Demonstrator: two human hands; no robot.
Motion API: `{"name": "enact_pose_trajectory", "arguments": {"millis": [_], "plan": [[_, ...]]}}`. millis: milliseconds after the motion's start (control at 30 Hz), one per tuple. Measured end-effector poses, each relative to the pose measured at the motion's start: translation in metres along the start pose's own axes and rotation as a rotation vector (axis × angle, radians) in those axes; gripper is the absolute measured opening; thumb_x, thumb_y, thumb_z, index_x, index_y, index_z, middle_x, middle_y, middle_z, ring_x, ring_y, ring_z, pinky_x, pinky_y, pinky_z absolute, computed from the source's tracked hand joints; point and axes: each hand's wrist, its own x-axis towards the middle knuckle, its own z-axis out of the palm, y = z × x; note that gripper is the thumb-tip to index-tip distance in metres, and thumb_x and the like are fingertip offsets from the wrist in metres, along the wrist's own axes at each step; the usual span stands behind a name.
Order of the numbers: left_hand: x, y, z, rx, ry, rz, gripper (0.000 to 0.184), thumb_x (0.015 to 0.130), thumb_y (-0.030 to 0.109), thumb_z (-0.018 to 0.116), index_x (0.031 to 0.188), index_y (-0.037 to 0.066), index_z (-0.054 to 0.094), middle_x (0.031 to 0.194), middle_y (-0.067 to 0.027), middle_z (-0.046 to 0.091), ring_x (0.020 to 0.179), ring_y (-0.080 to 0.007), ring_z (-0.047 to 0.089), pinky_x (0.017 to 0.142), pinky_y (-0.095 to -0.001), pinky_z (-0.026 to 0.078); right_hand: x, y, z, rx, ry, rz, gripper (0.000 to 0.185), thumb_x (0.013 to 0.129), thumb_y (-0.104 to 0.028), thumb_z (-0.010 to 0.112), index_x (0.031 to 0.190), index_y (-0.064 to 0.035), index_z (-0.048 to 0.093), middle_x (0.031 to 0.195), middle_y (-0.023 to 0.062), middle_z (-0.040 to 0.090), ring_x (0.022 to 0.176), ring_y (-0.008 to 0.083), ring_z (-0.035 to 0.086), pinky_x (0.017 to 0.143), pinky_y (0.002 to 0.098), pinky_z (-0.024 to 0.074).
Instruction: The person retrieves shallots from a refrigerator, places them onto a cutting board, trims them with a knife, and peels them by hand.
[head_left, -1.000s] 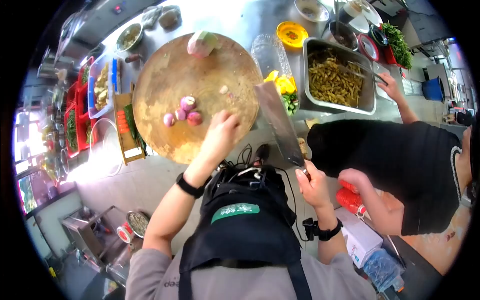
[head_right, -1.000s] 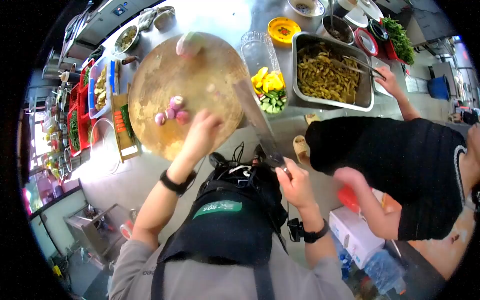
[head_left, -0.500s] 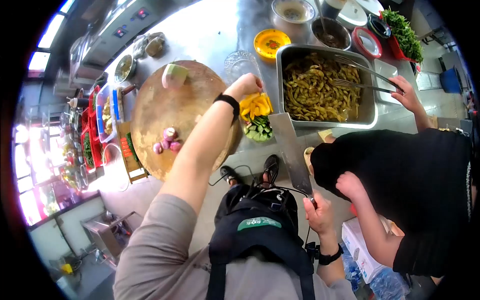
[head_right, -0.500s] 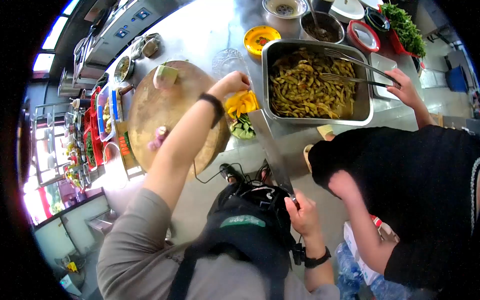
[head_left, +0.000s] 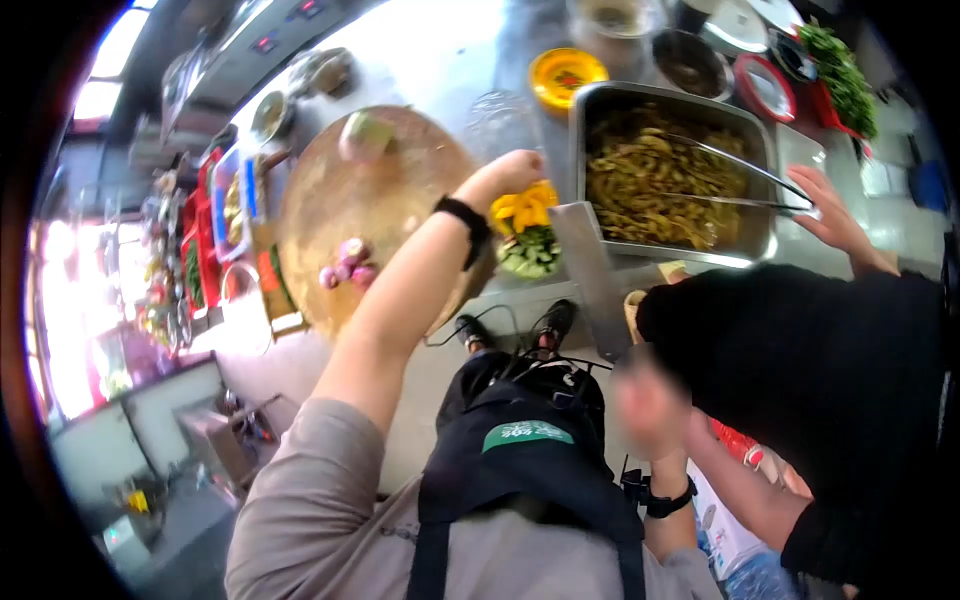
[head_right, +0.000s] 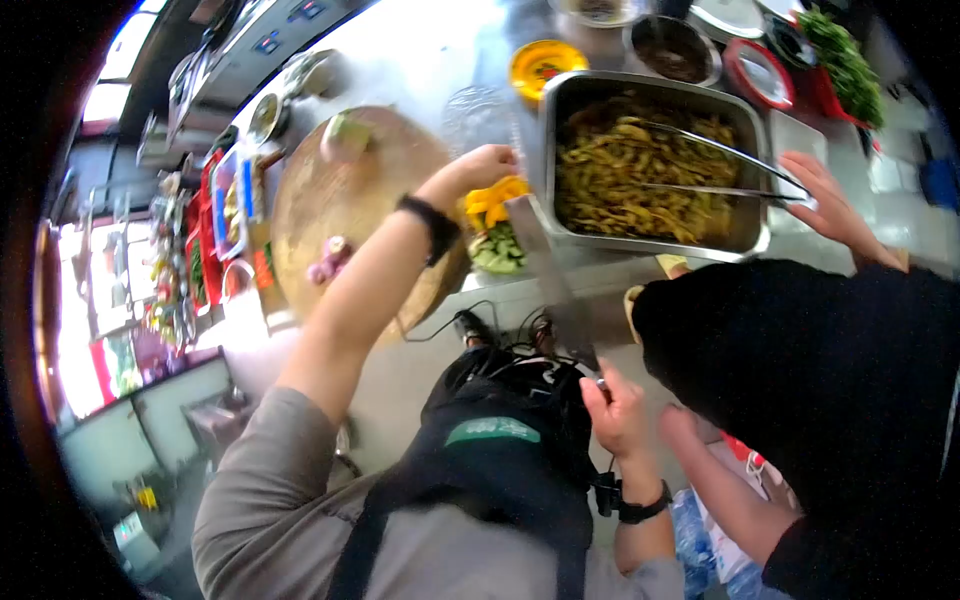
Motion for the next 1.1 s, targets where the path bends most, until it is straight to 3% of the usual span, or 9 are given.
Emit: {"name": "enact_pose_trajectory", "arguments": {"millis": [100,167,333,467,533,600,700,767,1100], "plan": [[0.018,-0.042,0.039,-0.118,0.026,0.074,0.039,0.091,0.019,0.062,0.127,0.005,0.06,0.122,-0.022,0.065,0.109,-0.0368,0.064,0.095,-0.0471,0.051,0.01,0.007,0.004,-0.202,0.009,-0.101,0.035,0.09,-0.018,0.066,0.117,0.0049,0.063,0.067,0.02,0.059,0.058,0.0291,0.059,0.056,0.0398,0.0464],[-0.024,0.005,0.024,0.197,0.135,0.037,0.051,0.092,0.004,0.058,0.141,0.0,0.044,0.129,-0.025,0.06,0.127,-0.0371,0.056,0.106,-0.0449,0.046,0.017,-0.02,0.005,-0.028,-0.1,0.17,0.028,0.097,-0.012,0.059,0.12,0.0031,0.062,0.061,0.0046,0.056,0.05,0.0117,0.053,0.047,0.0297,0.041],[-0.15,0.027,-0.031,-0.273,0.497,0.264,0.037,0.095,0.015,0.063,0.129,0.001,0.057,0.129,-0.0212,0.059,0.12,-0.0378,0.059,0.107,-0.0422,0.047,0.017,-0.008,0.014,-0.201,-0.109,-0.095,0.026,0.1,-0.014,0.055,0.121,0.0005,0.061,0.063,-0.0017,0.054,0.049,0.0047,0.048,0.046,0.0221,0.038],[-0.291,-0.049,-0.072,-0.416,0.597,0.103,0.021,0.098,0.015,0.065,0.116,0.004,0.067,0.113,-0.0102,0.065,0.106,-0.0184,0.066,0.091,-0.0334,0.055,0.027,-0.034,0.043,-0.358,-0.172,-0.222,0.028,0.097,-0.014,0.058,0.118,0.0041,0.061,0.063,0.0055,0.056,0.052,0.0109,0.053,0.049,0.0285,0.0416],[-0.339,-0.133,-0.074,-0.309,0.754,-0.133,0.022,0.094,0.013,0.067,0.114,0.003,0.067,0.113,-0.0104,0.065,0.106,-0.0206,0.066,0.089,-0.0351,0.054,0.031,-0.074,0.07,-0.305,-0.257,-0.114,0.027,0.096,-0.015,0.06,0.118,0.002,0.062,0.064,0.011,0.057,0.053,0.0172,0.054,0.052,0.0325,0.0429],[-0.372,-0.187,-0.077,0.076,0.805,-0.105,0.023,0.089,0.011,0.068,0.112,0.006,0.067,0.12,-0.0156,0.062,0.117,-0.0366,0.059,0.099,-0.0415,0.048,0.028,-0.115,0.101,-0.392,-0.26,-0.144,0.027,0.095,-0.015,0.062,0.117,0.0001,0.063,0.065,0.0138,0.057,0.054,0.0206,0.055,0.054,0.0345,0.0438],[-0.375,-0.224,-0.065,0.203,0.744,0.007,0.029,0.085,0.007,0.069,0.113,0.007,0.065,0.12,-0.0134,0.062,0.118,-0.0371,0.056,0.099,-0.0444,0.047,0.022,-0.147,0.148,-0.393,-0.315,-0.223,0.027,0.096,-0.016,0.063,0.119,-0.0022,0.064,0.068,0.0132,0.058,0.057,0.0212,0.055,0.056,0.0346,0.0445],[-0.372,-0.236,-0.06,0.146,0.724,0.018,0.028,0.083,0.007,0.069,0.111,0.007,0.064,0.118,-0.0144,0.061,0.113,-0.0389,0.055,0.097,-0.0462,0.048,0.023,-0.134,0.177,-0.315,-0.401,-0.002,0.026,0.096,-0.017,0.063,0.118,-0.003,0.064,0.071,0.0144,0.06,0.061,0.0256,0.058,0.06,0.0354,0.0462],[-0.427,-0.219,0.02,-0.121,0.879,-0.14,0.045,0.076,0.015,0.083,0.111,0.002,0.056,0.109,-0.0172,0.058,0.102,-0.0385,0.058,0.087,-0.0433,0.05,0.01,-0.13,0.298,-0.522,-0.39,-0.213,0.025,0.096,-0.02,0.062,0.116,-0.0044,0.062,0.087,0.0227,0.068,0.082,0.0433,0.066,0.069,0.0482,0.0518]]}}
